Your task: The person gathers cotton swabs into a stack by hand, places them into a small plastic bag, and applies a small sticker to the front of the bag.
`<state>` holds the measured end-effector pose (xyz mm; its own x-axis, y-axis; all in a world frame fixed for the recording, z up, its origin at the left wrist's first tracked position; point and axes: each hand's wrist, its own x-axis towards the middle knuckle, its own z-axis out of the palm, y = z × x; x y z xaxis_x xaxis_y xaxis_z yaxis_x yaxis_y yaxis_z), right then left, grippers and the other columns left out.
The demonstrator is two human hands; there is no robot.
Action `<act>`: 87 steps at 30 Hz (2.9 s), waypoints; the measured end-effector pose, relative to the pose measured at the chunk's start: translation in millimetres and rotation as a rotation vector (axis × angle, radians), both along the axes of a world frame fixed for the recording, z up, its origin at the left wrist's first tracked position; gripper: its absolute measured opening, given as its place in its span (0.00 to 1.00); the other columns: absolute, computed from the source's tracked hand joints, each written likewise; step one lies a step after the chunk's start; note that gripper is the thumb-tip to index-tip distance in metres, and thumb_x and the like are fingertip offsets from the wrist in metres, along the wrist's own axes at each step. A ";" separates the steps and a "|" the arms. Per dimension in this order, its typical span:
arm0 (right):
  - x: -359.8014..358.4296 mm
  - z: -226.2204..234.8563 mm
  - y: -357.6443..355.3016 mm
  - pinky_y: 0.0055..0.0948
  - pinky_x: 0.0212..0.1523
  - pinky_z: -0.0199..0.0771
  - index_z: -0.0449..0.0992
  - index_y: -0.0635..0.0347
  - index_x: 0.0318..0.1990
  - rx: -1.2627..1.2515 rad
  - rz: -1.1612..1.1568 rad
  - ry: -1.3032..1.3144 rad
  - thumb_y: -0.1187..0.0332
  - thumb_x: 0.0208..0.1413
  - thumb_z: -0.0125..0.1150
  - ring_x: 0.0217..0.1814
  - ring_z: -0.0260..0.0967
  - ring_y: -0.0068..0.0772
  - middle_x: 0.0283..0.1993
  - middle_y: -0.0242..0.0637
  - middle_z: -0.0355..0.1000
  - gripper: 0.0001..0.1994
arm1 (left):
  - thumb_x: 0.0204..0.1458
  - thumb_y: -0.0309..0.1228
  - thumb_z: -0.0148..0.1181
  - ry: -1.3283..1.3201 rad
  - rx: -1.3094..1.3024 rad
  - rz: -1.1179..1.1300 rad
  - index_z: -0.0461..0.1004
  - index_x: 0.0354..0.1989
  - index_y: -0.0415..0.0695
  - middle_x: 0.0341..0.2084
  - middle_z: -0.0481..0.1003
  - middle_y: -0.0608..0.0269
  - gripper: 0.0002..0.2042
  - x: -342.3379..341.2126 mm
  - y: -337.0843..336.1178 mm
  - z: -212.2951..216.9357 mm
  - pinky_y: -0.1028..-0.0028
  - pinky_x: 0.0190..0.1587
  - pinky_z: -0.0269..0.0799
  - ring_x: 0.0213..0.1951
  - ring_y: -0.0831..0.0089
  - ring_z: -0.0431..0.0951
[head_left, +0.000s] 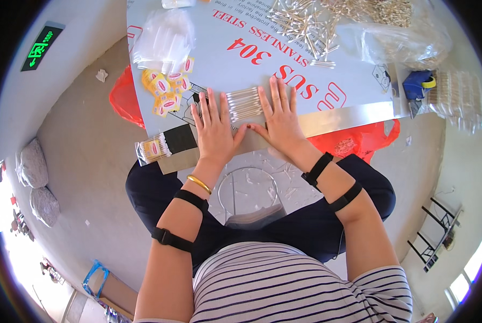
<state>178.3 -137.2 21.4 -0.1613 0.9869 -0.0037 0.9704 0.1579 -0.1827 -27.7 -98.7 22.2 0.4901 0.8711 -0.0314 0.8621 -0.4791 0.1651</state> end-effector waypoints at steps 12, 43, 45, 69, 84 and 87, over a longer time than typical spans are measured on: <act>9.8 5.8 4.4 0.65 0.81 0.35 0.56 0.60 0.77 0.039 -0.060 0.221 0.47 0.65 0.61 0.87 0.35 0.58 0.83 0.54 0.42 0.40 | 0.62 0.59 0.53 -0.184 0.009 0.040 0.47 0.79 0.35 0.79 0.46 0.39 0.48 -3.1 1.2 -4.6 0.42 0.79 0.32 0.80 0.44 0.41; 23.6 19.0 16.6 0.47 0.65 0.68 0.78 0.56 0.58 0.184 -0.177 0.715 0.74 0.57 0.64 0.66 0.67 0.50 0.65 0.42 0.69 0.19 | 0.53 0.47 0.69 -0.360 0.053 -0.031 0.62 0.71 0.45 0.71 0.61 0.55 0.39 -8.8 0.2 -2.5 0.39 0.77 0.37 0.75 0.53 0.57; 22.8 20.0 15.2 0.47 0.66 0.68 0.76 0.58 0.61 0.183 -0.162 0.728 0.74 0.57 0.64 0.68 0.66 0.51 0.67 0.43 0.69 0.22 | 0.54 0.49 0.67 -0.339 0.043 -0.008 0.59 0.73 0.40 0.72 0.59 0.53 0.42 -6.9 0.3 -1.8 0.41 0.78 0.37 0.76 0.51 0.55; 3.4 -1.4 -25.5 0.55 0.78 0.56 0.68 0.63 0.65 0.285 -0.236 0.508 0.78 0.52 0.54 0.75 0.61 0.51 0.68 0.47 0.67 0.29 | 0.55 0.43 0.66 -0.374 0.053 0.007 0.52 0.76 0.40 0.76 0.56 0.47 0.43 -6.3 2.9 -3.3 0.43 0.79 0.36 0.78 0.49 0.52; 0.2 4.9 -13.5 0.47 0.63 0.69 0.75 0.58 0.46 0.339 -0.420 0.675 0.75 0.51 0.64 0.61 0.68 0.48 0.53 0.40 0.70 0.14 | 0.57 0.40 0.64 -0.299 0.088 -0.006 0.56 0.74 0.39 0.76 0.56 0.46 0.38 -3.5 1.8 -5.6 0.44 0.79 0.36 0.78 0.50 0.52; 3.5 20.8 15.8 0.41 0.55 0.68 0.77 0.56 0.40 0.353 -0.273 0.660 0.73 0.50 0.68 0.54 0.68 0.43 0.47 0.35 0.70 0.10 | 0.55 0.41 0.65 -0.302 0.076 0.000 0.56 0.74 0.42 0.76 0.56 0.47 0.40 -3.9 2.3 -4.9 0.43 0.79 0.36 0.78 0.51 0.52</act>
